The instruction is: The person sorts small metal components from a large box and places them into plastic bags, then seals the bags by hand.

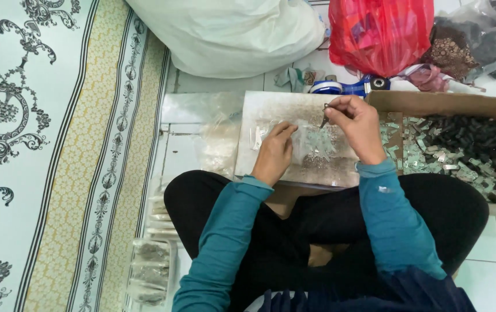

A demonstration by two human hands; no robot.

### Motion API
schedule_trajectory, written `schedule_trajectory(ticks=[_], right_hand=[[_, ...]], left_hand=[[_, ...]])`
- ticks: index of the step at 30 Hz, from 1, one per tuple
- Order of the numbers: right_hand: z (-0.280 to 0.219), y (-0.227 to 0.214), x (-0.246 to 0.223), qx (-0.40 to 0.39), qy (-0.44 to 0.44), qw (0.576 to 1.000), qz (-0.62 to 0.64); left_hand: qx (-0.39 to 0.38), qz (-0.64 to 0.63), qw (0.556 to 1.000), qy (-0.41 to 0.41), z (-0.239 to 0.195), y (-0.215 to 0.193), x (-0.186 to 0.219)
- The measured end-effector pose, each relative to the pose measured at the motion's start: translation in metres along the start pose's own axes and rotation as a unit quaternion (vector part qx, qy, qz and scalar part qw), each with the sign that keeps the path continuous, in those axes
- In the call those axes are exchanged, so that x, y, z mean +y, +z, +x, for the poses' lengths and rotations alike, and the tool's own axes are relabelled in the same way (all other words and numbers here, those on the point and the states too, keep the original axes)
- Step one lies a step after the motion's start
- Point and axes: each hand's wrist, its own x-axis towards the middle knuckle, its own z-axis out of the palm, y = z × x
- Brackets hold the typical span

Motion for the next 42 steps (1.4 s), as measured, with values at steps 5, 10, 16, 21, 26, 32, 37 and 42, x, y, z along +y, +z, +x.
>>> schedule_trajectory(ticks=[5,10,16,21,26,32,37,42], right_hand=[[-0.015,0.009,-0.032,-0.001,-0.098,0.995,0.029],[-0.012,0.017,-0.026,-0.009,-0.162,0.986,-0.032],[0.011,0.013,0.037,0.046,-0.106,0.99,-0.076],[0.014,0.051,0.131,-0.051,-0.049,0.933,-0.352],[0.011,0.06,0.131,-0.075,-0.012,0.895,-0.439],[0.023,0.035,0.123,-0.044,0.031,0.962,-0.269],[0.01,0.009,0.001,0.031,0.002,0.999,-0.032],[-0.002,0.018,-0.044,0.024,-0.13,0.987,0.091]], left_hand=[[0.023,-0.037,0.999,-0.004,0.004,-0.001,0.016],[0.052,-0.026,0.998,0.015,0.005,-0.022,0.031],[0.179,-0.023,0.98,0.086,-0.004,-0.089,0.092],[0.211,0.003,0.971,0.115,0.0,-0.097,0.099],[0.089,0.009,0.995,0.034,0.012,-0.037,0.011],[0.025,-0.03,0.999,-0.034,0.006,-0.021,-0.001],[0.04,-0.027,0.999,-0.012,0.012,-0.025,0.009],[0.054,-0.021,0.998,0.021,0.017,-0.019,0.016]])
